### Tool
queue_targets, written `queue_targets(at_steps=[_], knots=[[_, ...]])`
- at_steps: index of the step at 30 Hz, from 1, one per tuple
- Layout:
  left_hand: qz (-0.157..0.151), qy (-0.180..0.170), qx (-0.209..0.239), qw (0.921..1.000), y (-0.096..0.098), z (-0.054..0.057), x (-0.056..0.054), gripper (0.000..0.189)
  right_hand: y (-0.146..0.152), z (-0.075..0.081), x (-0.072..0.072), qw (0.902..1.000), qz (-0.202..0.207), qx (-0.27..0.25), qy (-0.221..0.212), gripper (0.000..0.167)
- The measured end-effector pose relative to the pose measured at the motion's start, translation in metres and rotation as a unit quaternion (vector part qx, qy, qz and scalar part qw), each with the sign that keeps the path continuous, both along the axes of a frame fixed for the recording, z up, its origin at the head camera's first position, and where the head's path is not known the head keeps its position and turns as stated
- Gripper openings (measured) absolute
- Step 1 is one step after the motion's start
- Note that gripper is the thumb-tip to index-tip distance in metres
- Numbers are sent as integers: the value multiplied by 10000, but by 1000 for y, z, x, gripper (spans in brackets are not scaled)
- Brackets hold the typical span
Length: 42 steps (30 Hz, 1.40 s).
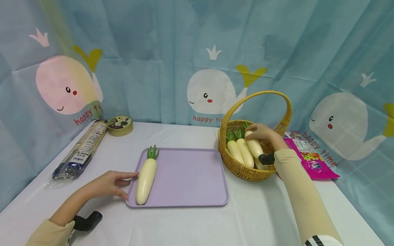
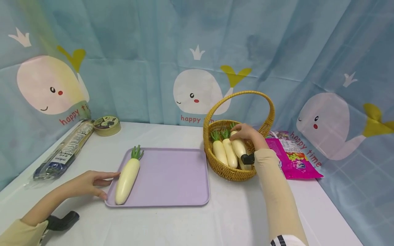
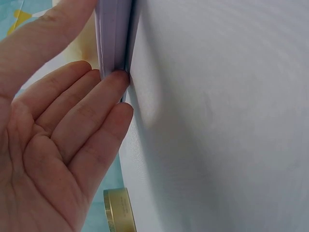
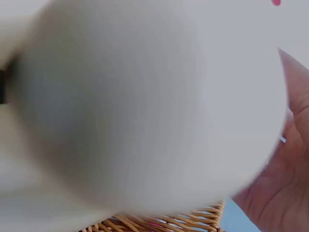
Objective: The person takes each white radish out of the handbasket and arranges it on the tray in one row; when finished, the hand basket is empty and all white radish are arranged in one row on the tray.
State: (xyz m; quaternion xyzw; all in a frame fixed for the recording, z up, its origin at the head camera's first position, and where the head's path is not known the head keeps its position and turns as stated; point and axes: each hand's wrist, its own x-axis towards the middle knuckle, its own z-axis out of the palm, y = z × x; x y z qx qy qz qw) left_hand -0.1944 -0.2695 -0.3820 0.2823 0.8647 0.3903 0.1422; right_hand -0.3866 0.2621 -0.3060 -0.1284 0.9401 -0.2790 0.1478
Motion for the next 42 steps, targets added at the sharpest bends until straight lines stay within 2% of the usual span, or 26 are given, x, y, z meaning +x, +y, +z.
queue_targets(at_steps=[4,9,16,22,28,35,38,42], knots=[[35,-71,17,10000,0,1,0,79,-1,4,3,9997,-110,-174,126,58],[11,-57,20,10000,0,0,-2,79,-3,9,12,9977,-161,-654,32,59],[81,-58,-52,9999,-2,0,-3,79,-10,21,19,9911,-74,-1327,27,60],[111,-19,-13,9999,-5,-3,0,78,-16,25,23,9829,-311,-1810,103,61],[64,-21,31,10000,-6,-6,1,78,-22,25,41,9705,-549,-2329,302,66],[50,64,-43,10000,-6,-5,0,78,-27,27,60,9548,-683,-2865,403,65],[33,79,-39,10000,-5,-4,0,78,-26,26,65,9526,-690,-2943,355,65],[-5,65,-19,10000,-3,-3,-2,78,-24,24,74,9553,-704,-2846,376,66]])
